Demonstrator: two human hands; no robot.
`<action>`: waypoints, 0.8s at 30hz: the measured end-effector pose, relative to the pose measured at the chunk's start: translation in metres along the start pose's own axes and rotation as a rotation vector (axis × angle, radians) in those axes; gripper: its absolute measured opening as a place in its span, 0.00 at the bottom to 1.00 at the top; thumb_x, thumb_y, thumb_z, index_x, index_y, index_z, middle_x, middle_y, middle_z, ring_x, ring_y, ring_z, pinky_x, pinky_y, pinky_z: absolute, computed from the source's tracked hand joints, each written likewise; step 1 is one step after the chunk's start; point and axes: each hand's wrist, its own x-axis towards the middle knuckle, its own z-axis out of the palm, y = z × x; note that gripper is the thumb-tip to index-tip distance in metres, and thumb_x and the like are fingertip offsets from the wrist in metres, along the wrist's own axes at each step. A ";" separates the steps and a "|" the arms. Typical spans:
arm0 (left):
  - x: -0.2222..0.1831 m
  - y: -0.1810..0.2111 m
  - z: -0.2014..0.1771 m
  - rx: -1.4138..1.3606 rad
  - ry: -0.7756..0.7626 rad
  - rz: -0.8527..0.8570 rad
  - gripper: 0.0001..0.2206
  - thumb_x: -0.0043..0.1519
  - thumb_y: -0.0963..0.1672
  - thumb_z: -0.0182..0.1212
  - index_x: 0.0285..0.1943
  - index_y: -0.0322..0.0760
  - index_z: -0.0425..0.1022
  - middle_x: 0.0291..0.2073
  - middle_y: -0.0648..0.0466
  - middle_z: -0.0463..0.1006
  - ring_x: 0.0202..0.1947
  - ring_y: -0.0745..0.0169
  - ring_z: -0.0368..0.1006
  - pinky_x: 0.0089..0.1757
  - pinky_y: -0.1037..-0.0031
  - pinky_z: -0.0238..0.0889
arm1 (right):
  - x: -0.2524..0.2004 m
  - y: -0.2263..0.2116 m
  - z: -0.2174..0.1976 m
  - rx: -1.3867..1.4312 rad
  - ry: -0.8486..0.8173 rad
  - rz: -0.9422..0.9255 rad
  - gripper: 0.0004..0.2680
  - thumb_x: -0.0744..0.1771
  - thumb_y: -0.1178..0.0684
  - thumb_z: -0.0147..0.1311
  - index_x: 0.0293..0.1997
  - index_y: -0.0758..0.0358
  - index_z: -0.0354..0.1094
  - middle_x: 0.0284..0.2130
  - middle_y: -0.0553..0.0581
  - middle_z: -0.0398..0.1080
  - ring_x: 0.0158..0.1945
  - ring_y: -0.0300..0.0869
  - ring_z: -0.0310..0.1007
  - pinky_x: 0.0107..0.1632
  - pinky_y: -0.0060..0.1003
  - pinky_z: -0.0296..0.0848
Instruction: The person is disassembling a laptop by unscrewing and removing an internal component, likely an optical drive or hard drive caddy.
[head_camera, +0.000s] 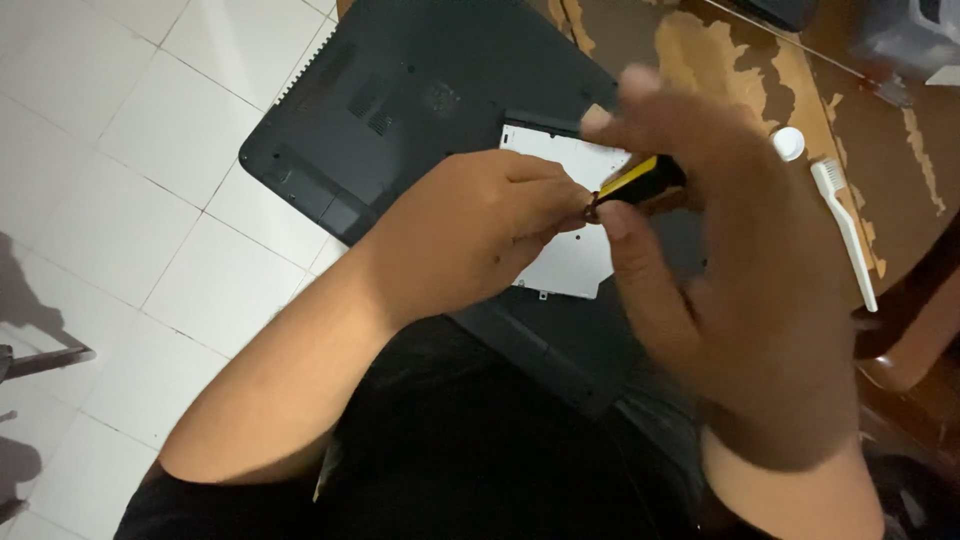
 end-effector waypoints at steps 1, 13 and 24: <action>0.001 0.001 -0.002 -0.033 -0.030 -0.011 0.04 0.66 0.34 0.55 0.45 0.29 0.73 0.29 0.48 0.72 0.27 0.49 0.68 0.29 0.64 0.56 | -0.001 0.003 0.000 -0.024 -0.004 -0.022 0.15 0.74 0.61 0.49 0.70 0.72 0.53 0.59 0.71 0.73 0.59 0.56 0.77 0.57 0.48 0.75; -0.014 -0.024 0.006 0.443 -0.288 -0.170 0.56 0.44 0.65 0.78 0.73 0.28 0.60 0.74 0.39 0.56 0.75 0.37 0.46 0.68 0.42 0.37 | -0.016 0.025 0.009 0.112 0.147 0.013 0.11 0.76 0.63 0.46 0.64 0.78 0.51 0.49 0.75 0.69 0.53 0.56 0.79 0.59 0.44 0.76; -0.011 -0.021 0.002 0.500 -0.272 -0.167 0.52 0.45 0.66 0.76 0.70 0.31 0.67 0.73 0.41 0.59 0.73 0.40 0.50 0.68 0.45 0.41 | -0.027 0.047 -0.003 0.151 0.134 0.208 0.12 0.75 0.61 0.43 0.66 0.79 0.55 0.46 0.70 0.58 0.47 0.51 0.60 0.56 0.43 0.58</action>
